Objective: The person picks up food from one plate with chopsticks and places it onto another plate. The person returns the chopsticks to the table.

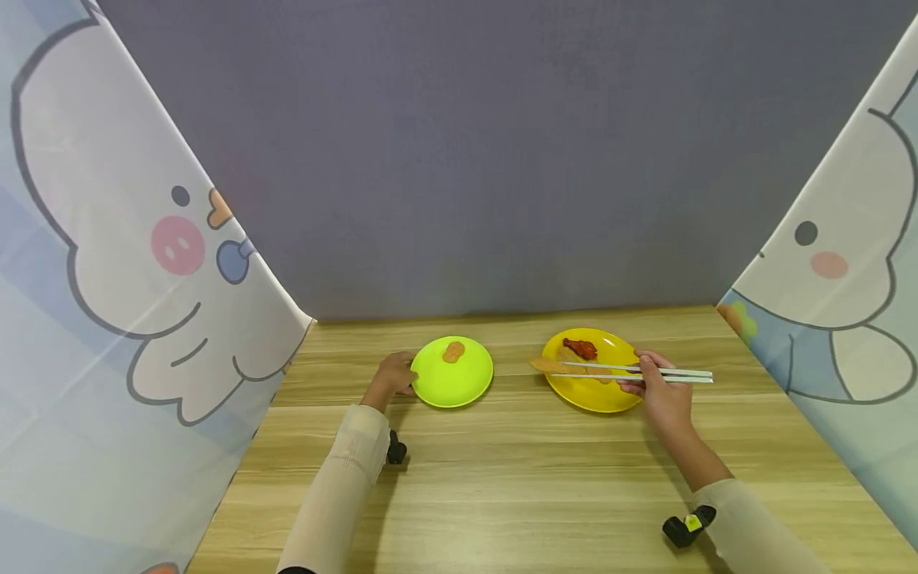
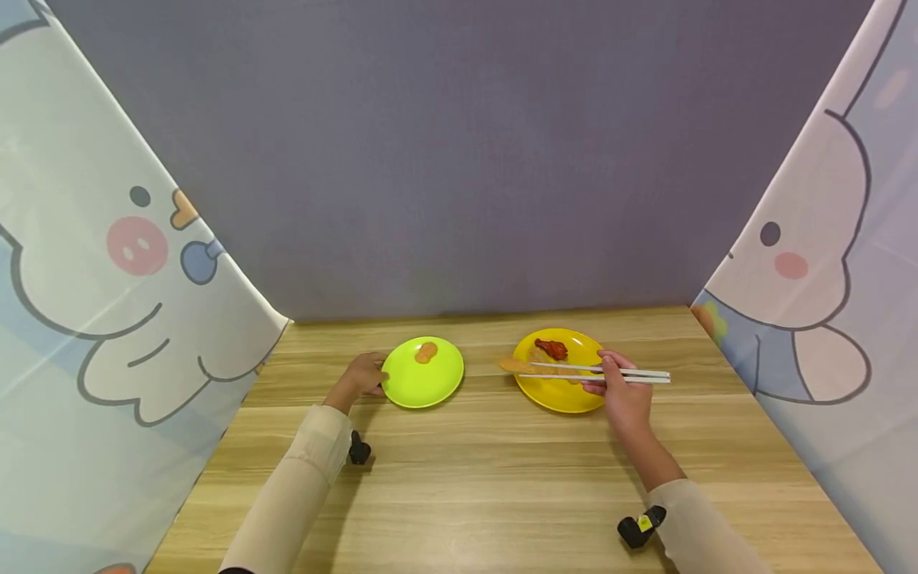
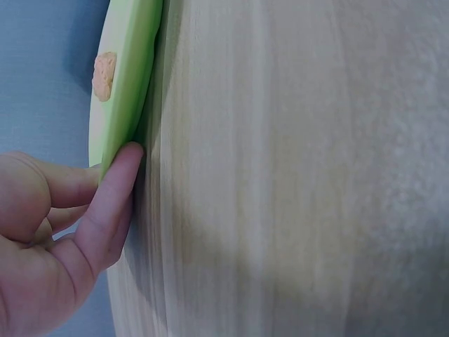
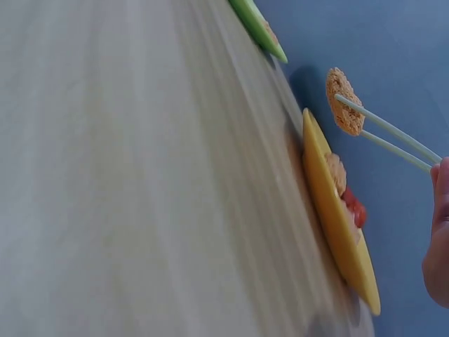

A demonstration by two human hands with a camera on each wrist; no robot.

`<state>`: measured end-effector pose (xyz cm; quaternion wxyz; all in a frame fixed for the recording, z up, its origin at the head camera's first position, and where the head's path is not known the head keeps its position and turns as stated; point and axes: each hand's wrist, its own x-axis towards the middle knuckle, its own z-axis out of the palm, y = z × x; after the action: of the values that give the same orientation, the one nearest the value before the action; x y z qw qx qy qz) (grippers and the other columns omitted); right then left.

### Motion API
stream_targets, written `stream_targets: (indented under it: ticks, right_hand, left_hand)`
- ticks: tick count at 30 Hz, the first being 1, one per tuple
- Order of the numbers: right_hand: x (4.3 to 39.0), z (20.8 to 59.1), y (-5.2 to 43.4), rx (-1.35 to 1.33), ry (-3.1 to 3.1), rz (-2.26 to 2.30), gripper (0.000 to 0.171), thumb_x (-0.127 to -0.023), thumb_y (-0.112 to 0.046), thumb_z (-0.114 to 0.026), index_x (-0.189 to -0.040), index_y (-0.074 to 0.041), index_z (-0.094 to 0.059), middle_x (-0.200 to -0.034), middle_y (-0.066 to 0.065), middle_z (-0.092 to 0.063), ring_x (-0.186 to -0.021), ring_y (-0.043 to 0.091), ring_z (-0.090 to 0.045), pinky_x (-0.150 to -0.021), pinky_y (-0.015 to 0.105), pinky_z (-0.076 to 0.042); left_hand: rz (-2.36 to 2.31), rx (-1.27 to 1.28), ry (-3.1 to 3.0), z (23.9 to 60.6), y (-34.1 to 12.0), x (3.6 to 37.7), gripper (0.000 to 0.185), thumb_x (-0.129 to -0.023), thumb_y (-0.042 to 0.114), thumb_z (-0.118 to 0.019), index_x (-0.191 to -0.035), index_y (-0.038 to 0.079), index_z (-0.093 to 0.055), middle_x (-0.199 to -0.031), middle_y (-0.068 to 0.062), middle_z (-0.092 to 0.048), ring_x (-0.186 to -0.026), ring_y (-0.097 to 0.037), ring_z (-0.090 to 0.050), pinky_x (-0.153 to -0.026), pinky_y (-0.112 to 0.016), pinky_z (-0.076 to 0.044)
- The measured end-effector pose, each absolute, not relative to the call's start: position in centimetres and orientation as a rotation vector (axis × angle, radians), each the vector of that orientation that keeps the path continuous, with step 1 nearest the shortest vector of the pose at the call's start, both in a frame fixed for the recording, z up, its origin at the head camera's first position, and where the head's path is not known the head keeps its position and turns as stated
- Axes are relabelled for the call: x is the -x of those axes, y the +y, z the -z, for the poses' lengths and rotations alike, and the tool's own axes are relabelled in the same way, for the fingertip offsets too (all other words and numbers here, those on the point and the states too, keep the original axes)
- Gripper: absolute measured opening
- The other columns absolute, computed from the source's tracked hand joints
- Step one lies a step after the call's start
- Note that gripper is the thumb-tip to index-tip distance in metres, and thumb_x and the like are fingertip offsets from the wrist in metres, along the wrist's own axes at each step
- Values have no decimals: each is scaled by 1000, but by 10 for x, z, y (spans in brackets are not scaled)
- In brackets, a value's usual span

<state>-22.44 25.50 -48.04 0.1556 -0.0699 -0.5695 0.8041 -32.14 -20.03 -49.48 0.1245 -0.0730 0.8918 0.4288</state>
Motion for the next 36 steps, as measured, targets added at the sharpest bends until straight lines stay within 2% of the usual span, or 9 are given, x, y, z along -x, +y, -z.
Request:
stream_targets:
  ticks: [10, 16, 23, 36]
  right_hand:
    - [214, 501, 278, 196, -1510, -2334, 15, -102, -12, -60, -102, -13, -75, -83, -1, -75, -60, 12, -73, -55, 24, -61]
    - [211, 510, 285, 132, -1514, -2322, 16, -103, -9, -58, -105, -8, -74, -83, 0, -75, -63, 13, -74, -55, 24, -62]
    - [209, 512, 288, 151, -1590, -2292, 25, -105, -7, -51, -103, -16, -74, -82, -1, -76, -62, 13, -74, -55, 24, -61]
    - [208, 500, 287, 77, -1506, -2397, 25, -106, -5, -49, -104, -9, -74, -81, 6, -76, -60, 18, -74, -52, 27, -61]
  left_hand:
    - [-1235, 211, 2594, 497, -202, 324, 55, -95, -3, -61, -148, 4, -52, -134, -26, -61, -84, -25, -74, -68, -33, -66]
    - [-1230, 207, 2596, 497, -202, 325, 54, -95, -2, -61, -148, 2, -51, -136, -28, -60, -87, -27, -75, -67, -33, -66]
    - [-1241, 219, 2587, 498, -202, 326, 55, -96, -2, -61, -149, 4, -50, -136, -27, -60, -85, -25, -75, -67, -32, -66]
    - [-1248, 217, 2590, 500, -202, 327, 56, -94, -2, -61, -149, 3, -50, -137, -28, -60, -87, -27, -75, -66, -33, -66]
